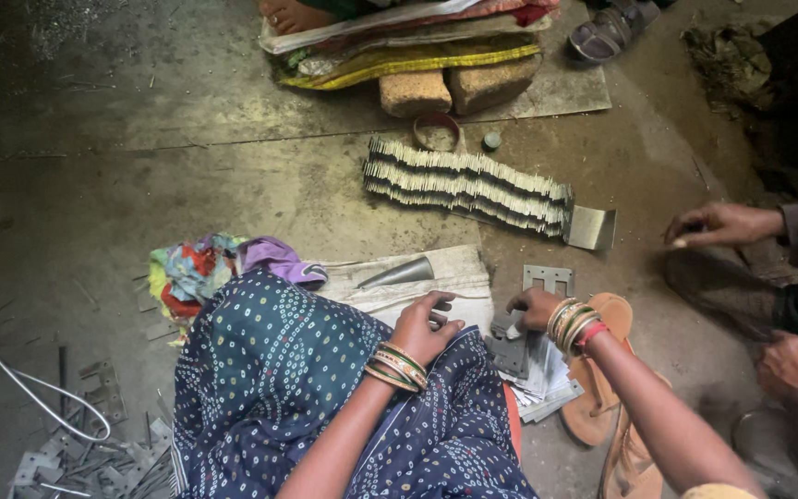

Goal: The person sits on the floor and sorts small metal pieces into neat stacks. They pick up pieces from a scattered pile and arrange them into organized rows, occasionally interacting with another person who also handles the metal pieces.

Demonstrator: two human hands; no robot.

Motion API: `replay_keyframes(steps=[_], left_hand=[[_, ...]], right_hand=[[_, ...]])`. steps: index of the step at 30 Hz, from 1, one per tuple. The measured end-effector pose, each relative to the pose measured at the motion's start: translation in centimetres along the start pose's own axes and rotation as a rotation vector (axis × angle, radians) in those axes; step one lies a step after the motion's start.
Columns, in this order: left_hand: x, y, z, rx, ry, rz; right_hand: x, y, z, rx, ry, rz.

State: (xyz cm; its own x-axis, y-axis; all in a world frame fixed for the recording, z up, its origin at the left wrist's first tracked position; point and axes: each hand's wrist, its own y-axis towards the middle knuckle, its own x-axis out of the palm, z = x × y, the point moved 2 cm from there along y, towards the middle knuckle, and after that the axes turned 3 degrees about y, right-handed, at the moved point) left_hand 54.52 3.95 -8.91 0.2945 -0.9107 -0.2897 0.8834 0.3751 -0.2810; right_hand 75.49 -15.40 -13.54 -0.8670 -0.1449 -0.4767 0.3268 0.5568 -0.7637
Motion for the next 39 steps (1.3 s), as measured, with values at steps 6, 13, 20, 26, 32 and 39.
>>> replay_keyframes(steps=[6,13,20,26,32,39], left_hand=[[-0.1,0.3,-0.2,0.015,-0.001,0.008],[0.7,0.7,-0.5,0.022,-0.005,-0.048],[0.6,0.7,-0.6,-0.043,-0.002,-0.026],[0.2,1.0,-0.3,-0.017,0.02,-0.008],[1.3,1.0,-0.3,-0.031,-0.014,-0.055],[0.4,0.5,-0.9,-0.007,-0.045,-0.015]], right_hand=[[-2.0,-2.7,3.6,0.1,0.561,0.031],[-9.4,-4.5,9.6,-0.038,1.11,0.912],[-10.5,-0.3,3.0,0.036,0.623,1.769],[-7.4,1.1,-0.3,0.108,0.436,1.472],[-7.9,2.3,0.1,-0.114,0.07,1.31],[-8.4,-1.0,4.7,-0.065,0.233,1.06]])
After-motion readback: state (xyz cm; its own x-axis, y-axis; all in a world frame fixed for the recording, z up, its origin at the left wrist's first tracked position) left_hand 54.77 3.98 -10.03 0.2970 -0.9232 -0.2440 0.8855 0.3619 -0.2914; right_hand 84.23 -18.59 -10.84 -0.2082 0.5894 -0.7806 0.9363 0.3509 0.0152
